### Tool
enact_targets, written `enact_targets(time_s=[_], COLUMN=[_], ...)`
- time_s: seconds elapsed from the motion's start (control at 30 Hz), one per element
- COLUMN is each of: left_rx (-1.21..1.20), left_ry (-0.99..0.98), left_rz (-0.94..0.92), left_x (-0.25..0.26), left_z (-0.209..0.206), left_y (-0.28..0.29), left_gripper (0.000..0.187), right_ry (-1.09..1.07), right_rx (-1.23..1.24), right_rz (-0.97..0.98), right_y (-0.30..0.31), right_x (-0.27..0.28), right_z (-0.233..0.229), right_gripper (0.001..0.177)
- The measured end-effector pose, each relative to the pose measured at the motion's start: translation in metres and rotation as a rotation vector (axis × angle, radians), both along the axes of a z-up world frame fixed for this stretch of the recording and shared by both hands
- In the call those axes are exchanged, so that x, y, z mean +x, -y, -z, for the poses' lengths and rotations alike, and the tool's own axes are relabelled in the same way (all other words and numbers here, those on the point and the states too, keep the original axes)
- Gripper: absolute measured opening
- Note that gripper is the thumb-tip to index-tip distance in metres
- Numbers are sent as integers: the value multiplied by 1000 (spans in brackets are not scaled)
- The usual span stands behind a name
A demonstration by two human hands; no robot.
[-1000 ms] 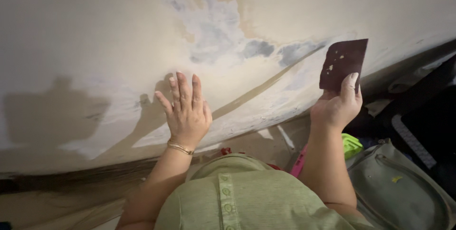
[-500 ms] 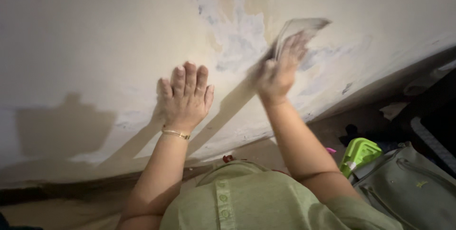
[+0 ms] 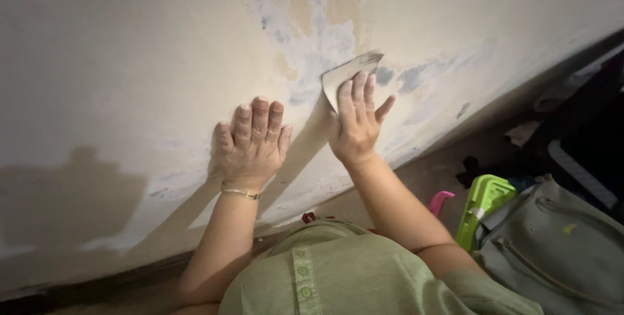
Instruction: The person sands a section of a wall by hand using a piece of sandpaper, repeatedly rubbing the surface to smooth out repaired patches.
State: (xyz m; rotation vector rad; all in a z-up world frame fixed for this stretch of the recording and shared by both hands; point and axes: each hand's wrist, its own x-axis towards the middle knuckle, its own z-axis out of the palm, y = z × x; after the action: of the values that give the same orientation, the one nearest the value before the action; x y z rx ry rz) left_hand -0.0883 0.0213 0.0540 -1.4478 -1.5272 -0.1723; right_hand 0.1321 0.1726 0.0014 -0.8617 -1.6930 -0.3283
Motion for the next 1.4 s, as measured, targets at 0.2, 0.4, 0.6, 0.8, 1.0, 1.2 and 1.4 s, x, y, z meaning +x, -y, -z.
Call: enact_targets(time_s=[0.2,0.4,0.6,0.8,1.0,1.2,1.4], left_rx=[-23,-6,-7,16,-7,14,10], left_ry=[3,14,6,-16,-11,-9,-10], left_rz=[4,10,15,14,8,12,9], left_x=[-1,1,-1,-2,-2,-1,0], left_z=[-7,-6,-6,-7,-6,-5,-8], left_y=[8,4,5,5,6,3,6], left_gripper=[83,84,81,78,82,81,81], right_ry=[-417,-193,-250,-333,-114,-482,24], right_rx=[-198,-82,-42,-79,39,-271,115], right_rz=[210,-21,159,-21,158,159,196], right_y=[-51,-1,-46,-10,-19,-31,2], right_x=[65,10,46,22,11,40,-5], right_z=[-16,-6,-7,-26,-6,-13,-10], right_gripper=[45,42,39,45,46,42,29])
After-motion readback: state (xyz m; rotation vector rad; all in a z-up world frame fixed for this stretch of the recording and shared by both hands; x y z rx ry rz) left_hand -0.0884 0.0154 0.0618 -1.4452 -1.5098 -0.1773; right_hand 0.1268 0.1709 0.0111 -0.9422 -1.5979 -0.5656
